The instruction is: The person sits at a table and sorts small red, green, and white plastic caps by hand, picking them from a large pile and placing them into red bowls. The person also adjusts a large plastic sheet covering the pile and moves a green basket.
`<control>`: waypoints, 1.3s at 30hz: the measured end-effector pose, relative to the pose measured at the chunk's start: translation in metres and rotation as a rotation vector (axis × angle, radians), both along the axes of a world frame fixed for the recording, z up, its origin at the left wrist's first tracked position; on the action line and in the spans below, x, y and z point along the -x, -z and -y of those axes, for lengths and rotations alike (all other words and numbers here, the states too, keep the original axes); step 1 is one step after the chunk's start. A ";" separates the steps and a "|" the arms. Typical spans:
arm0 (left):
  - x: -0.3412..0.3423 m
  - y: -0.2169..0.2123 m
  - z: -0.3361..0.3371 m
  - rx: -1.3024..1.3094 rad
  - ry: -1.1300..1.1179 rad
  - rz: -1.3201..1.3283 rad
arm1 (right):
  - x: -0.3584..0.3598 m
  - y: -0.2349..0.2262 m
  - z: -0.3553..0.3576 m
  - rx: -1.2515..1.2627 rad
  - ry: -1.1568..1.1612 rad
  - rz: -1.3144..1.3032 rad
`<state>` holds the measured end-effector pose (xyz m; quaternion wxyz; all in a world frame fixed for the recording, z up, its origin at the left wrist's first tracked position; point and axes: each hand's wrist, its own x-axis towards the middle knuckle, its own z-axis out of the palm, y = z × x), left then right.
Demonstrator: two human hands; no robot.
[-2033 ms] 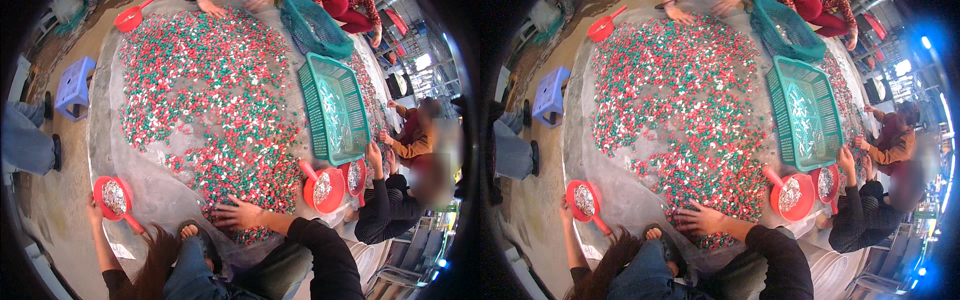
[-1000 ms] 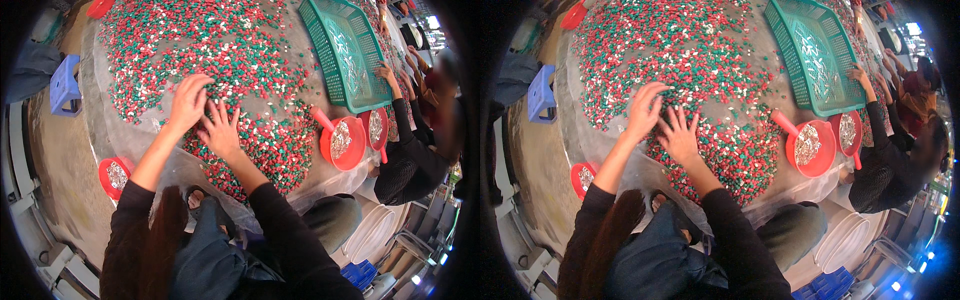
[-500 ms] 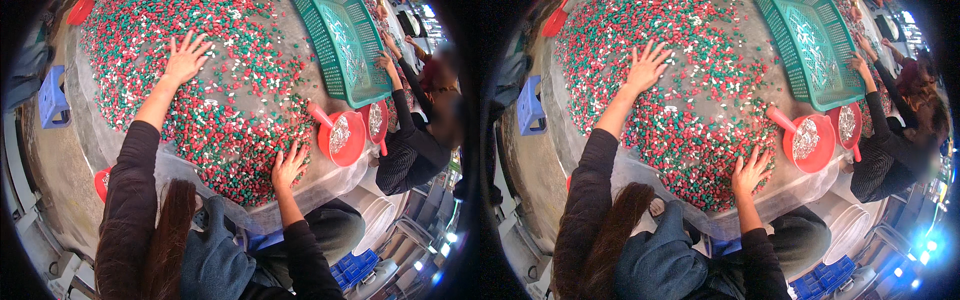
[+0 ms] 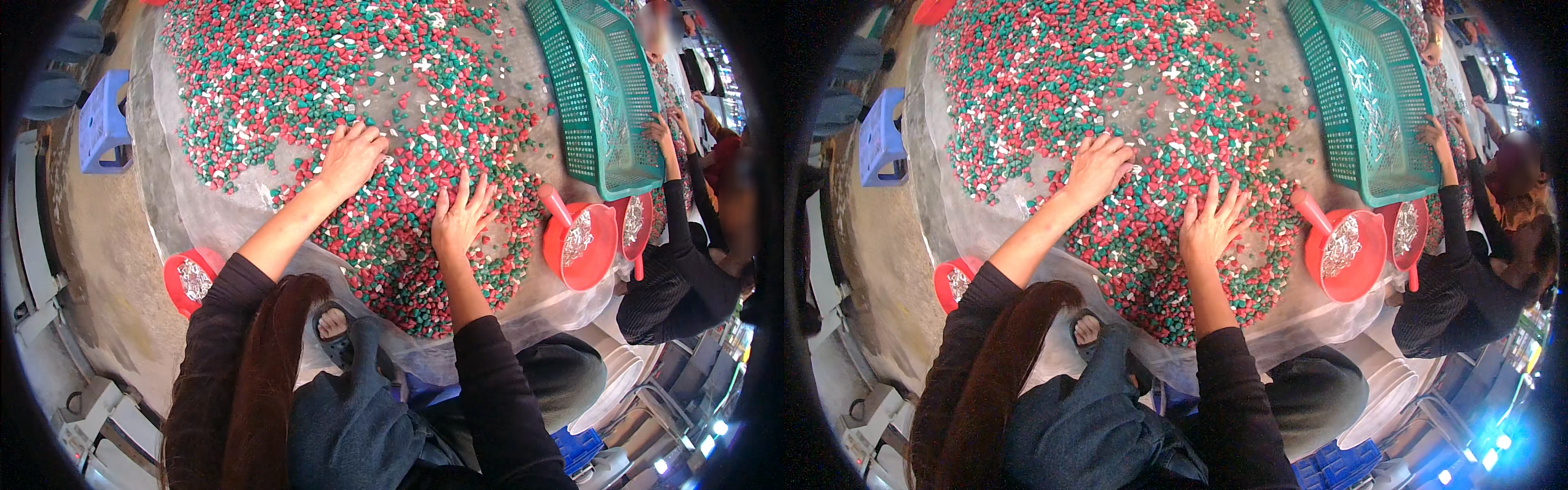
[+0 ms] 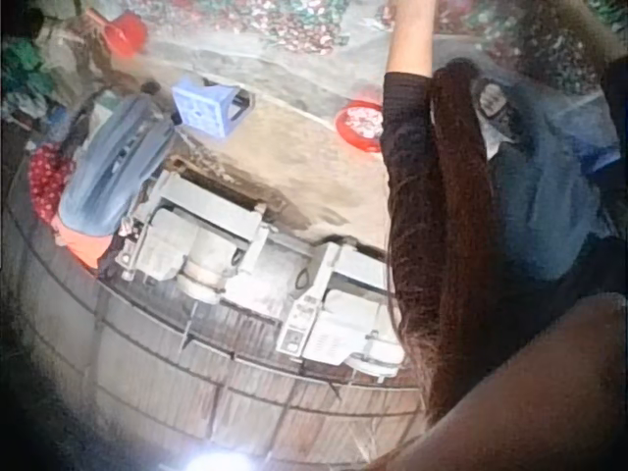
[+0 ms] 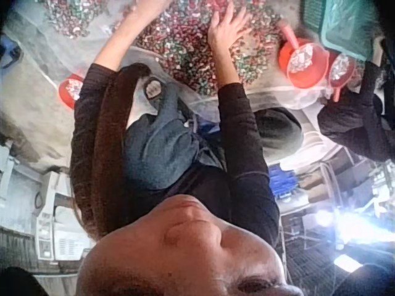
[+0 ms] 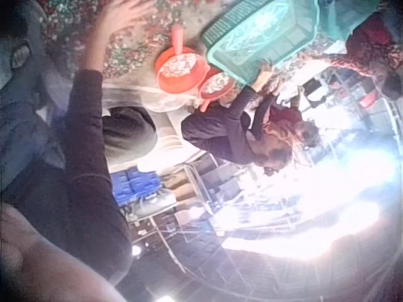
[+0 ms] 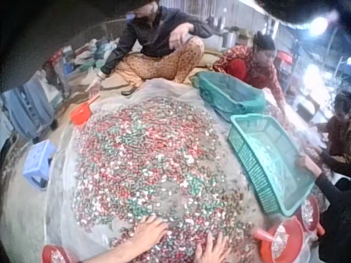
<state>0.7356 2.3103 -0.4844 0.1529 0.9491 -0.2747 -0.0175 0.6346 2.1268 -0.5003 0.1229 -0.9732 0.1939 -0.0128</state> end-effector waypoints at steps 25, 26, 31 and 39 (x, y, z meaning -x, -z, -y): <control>0.021 -0.052 0.033 0.780 -0.024 -0.245 | -0.041 -0.073 -0.022 -1.307 0.039 0.210; 0.020 -0.061 0.036 0.893 -0.066 -0.349 | -0.045 -0.078 -0.017 -1.324 0.035 0.212; 0.006 -0.084 0.040 0.984 -0.119 -0.306 | -0.090 -0.131 0.071 -0.634 -0.212 0.500; -0.058 -0.046 -0.016 0.760 -0.352 -0.015 | -0.150 -0.169 0.211 0.198 -0.106 0.491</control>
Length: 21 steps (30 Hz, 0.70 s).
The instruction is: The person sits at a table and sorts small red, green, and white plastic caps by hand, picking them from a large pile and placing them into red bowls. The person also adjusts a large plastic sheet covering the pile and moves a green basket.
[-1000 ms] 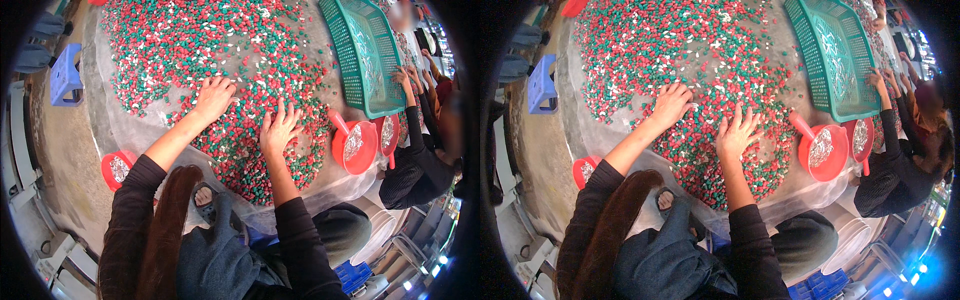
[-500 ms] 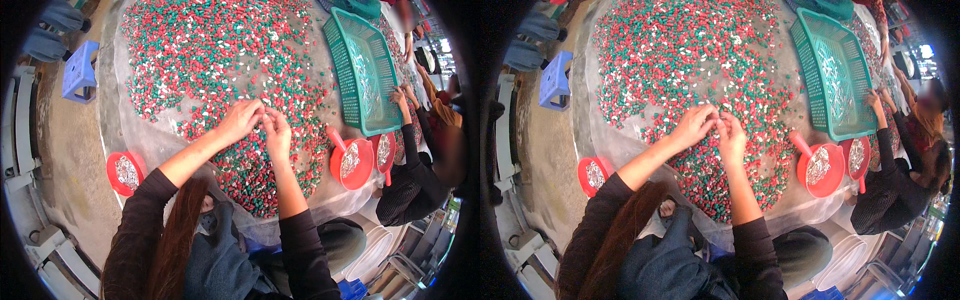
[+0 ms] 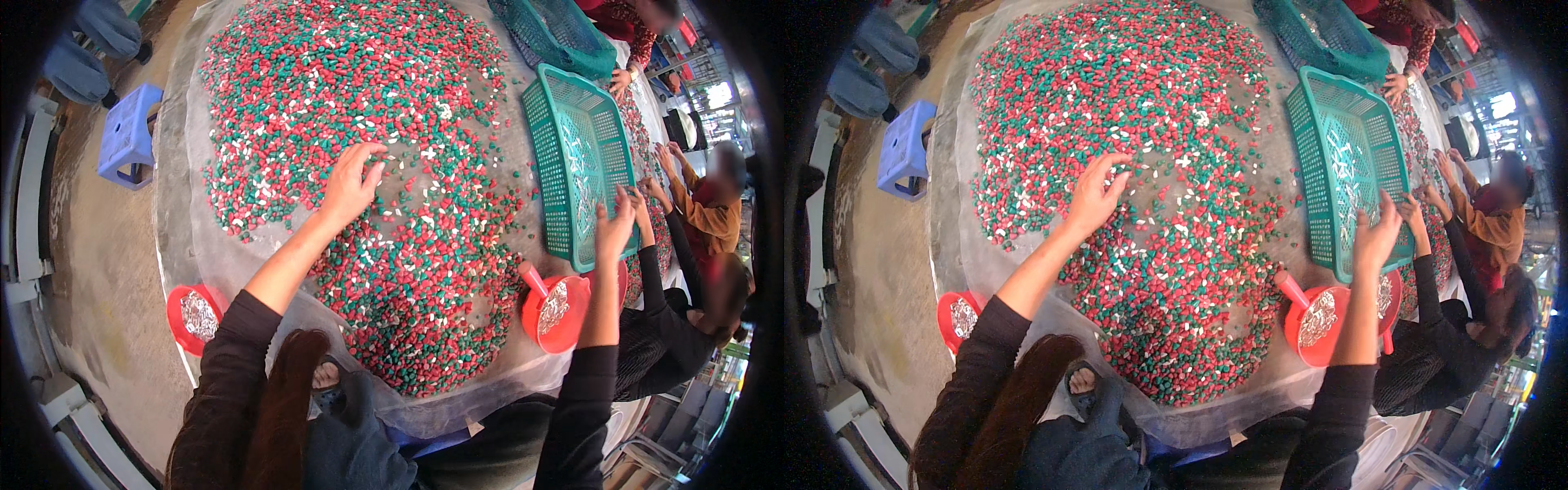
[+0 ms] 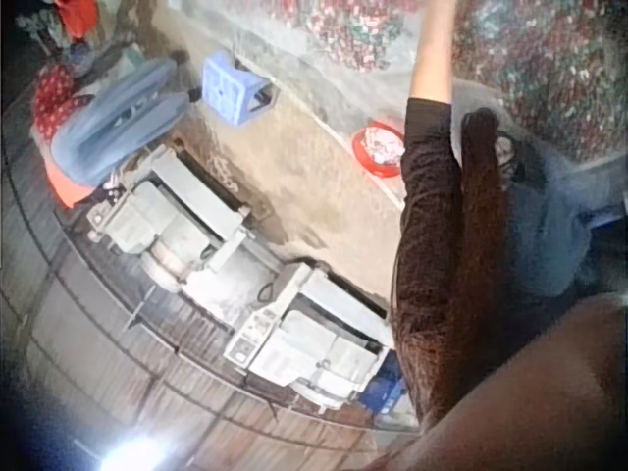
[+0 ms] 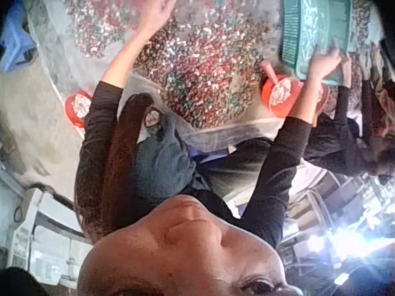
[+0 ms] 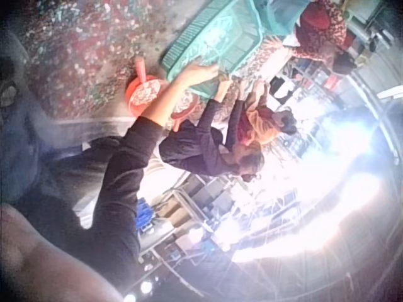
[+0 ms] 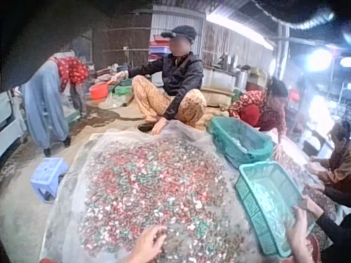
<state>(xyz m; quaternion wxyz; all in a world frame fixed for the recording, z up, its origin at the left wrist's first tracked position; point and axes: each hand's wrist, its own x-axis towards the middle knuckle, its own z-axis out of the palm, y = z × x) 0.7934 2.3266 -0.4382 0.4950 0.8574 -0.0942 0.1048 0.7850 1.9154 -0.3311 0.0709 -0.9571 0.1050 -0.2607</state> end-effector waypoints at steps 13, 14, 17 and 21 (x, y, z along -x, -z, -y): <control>-0.181 0.080 0.127 -0.368 0.251 0.151 | 0.083 0.159 -0.200 -0.150 -0.268 -0.568; -0.188 0.082 0.131 -0.363 0.189 0.145 | 0.082 0.157 -0.200 -0.129 -0.276 -0.553; -0.202 0.085 0.136 -0.421 0.183 0.176 | 0.078 0.152 -0.201 -0.133 -0.241 -0.583; -0.212 0.082 0.137 -0.446 0.184 0.104 | 0.078 0.152 -0.203 -0.168 -0.236 -0.595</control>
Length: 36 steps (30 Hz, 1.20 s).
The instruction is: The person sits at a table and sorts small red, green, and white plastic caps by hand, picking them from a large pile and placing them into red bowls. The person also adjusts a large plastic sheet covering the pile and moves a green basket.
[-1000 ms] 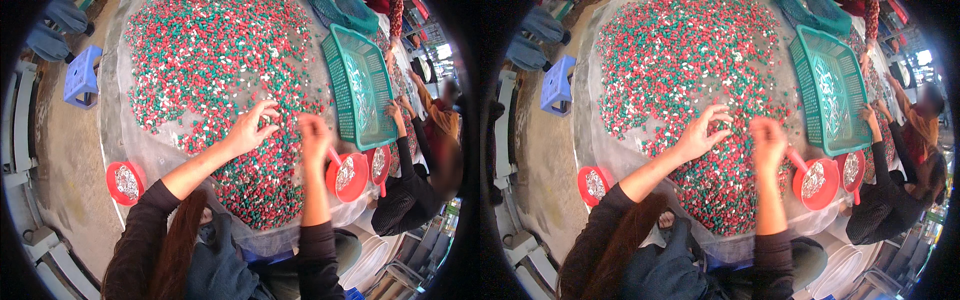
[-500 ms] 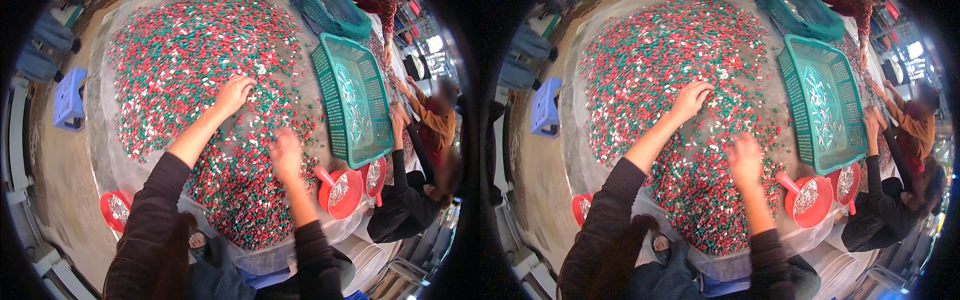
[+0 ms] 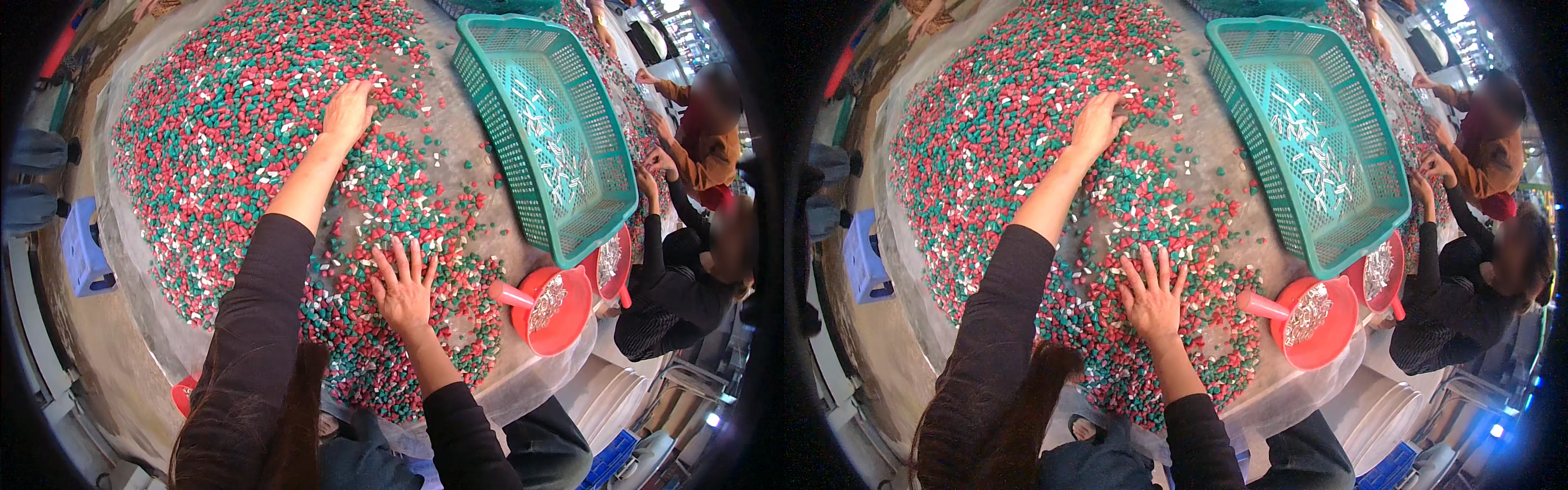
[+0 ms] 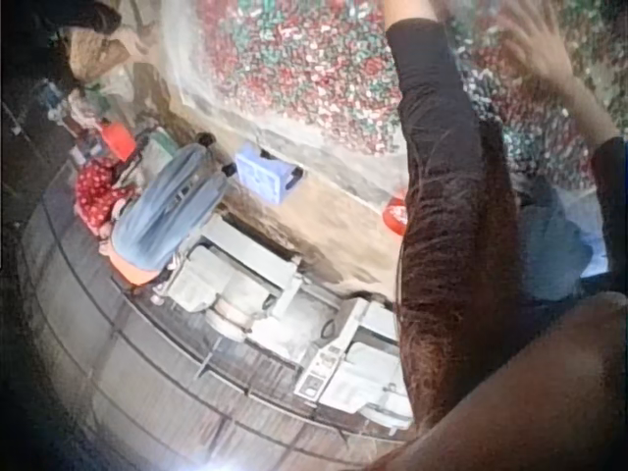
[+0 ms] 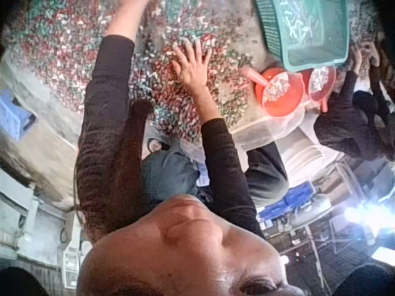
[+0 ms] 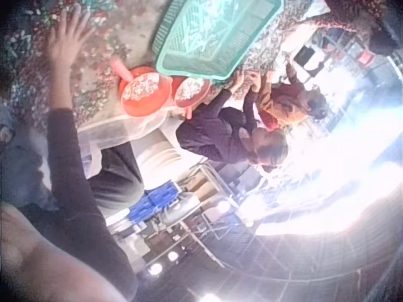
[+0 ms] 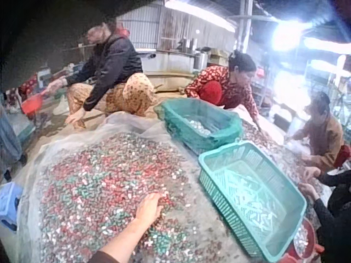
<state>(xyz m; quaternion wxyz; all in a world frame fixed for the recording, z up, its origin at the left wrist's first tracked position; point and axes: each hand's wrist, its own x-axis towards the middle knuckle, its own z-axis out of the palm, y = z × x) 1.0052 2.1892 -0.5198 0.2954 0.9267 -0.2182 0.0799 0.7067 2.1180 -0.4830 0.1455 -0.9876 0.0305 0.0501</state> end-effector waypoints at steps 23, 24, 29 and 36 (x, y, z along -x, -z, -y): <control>0.005 -0.037 -0.025 0.116 -0.064 -0.281 | 0.002 0.001 -0.001 -0.007 0.007 0.012; 0.014 -0.044 -0.031 0.267 -0.038 -0.296 | 0.003 0.002 -0.001 0.019 -0.003 0.024; 0.089 -0.088 -0.112 0.648 -0.083 -0.358 | 0.004 0.012 -0.001 0.074 -0.021 0.009; 0.327 -0.170 -0.343 0.145 -0.757 -0.144 | 0.007 0.026 0.003 0.207 -0.112 0.105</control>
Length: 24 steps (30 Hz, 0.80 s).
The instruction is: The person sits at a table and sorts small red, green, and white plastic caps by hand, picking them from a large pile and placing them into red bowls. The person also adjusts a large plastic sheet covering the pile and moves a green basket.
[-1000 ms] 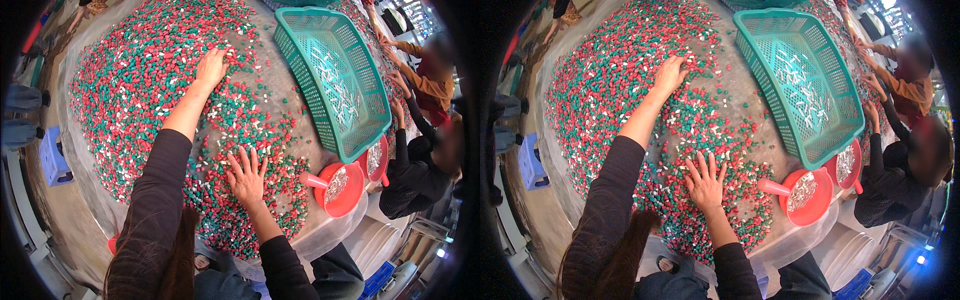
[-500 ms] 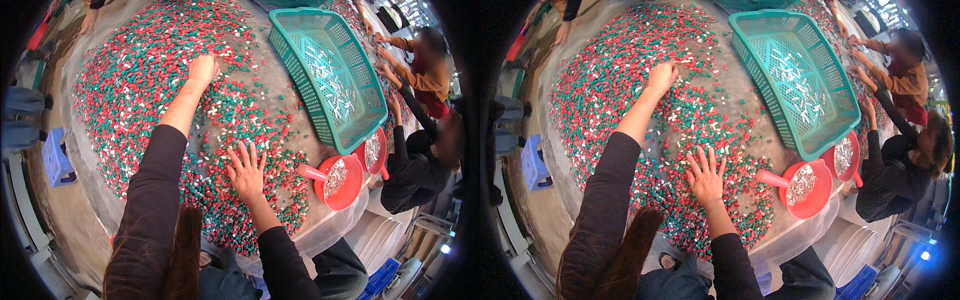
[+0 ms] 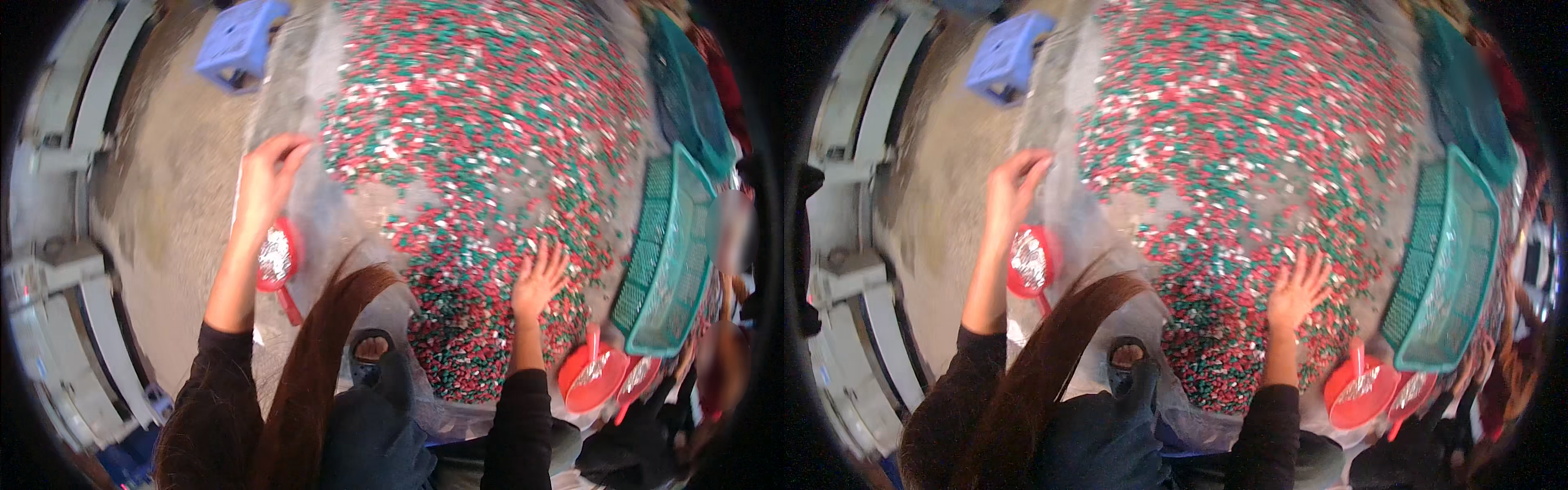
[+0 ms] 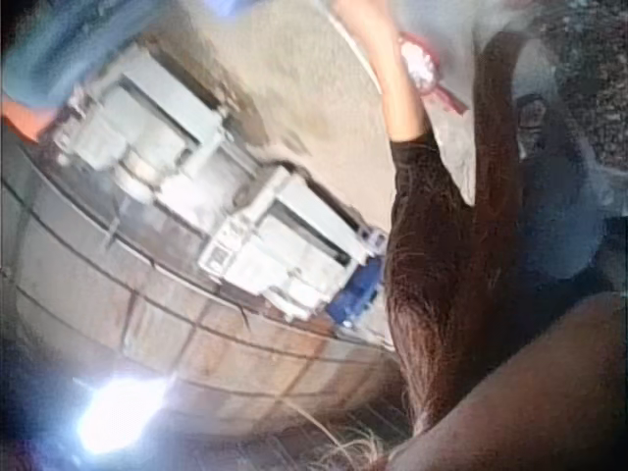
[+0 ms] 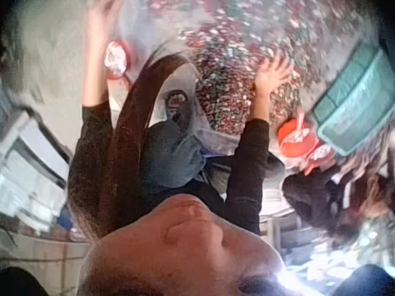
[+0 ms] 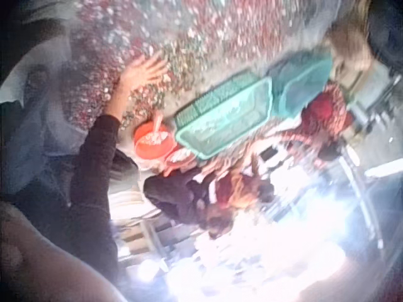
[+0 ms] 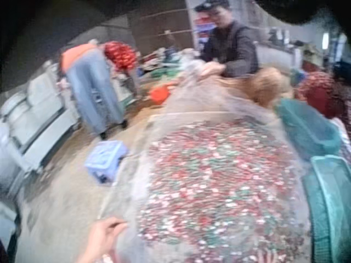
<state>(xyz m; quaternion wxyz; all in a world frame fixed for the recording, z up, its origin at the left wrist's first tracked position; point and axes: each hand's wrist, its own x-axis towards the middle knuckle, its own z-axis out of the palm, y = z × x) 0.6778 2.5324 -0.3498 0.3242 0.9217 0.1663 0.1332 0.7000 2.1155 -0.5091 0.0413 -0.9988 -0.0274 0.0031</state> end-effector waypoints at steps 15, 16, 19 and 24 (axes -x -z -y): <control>-0.073 0.067 0.064 0.092 0.343 0.224 | 0.000 -0.007 -0.006 0.023 0.018 -0.021; -0.104 0.078 0.086 0.230 0.381 0.216 | -0.001 -0.008 -0.005 0.026 0.005 -0.003; -0.205 0.106 0.129 0.222 0.494 0.357 | -0.002 -0.010 -0.006 0.036 0.021 -0.024; -0.334 0.152 0.176 0.218 0.203 0.495 | -0.004 -0.012 -0.007 0.009 0.060 -0.069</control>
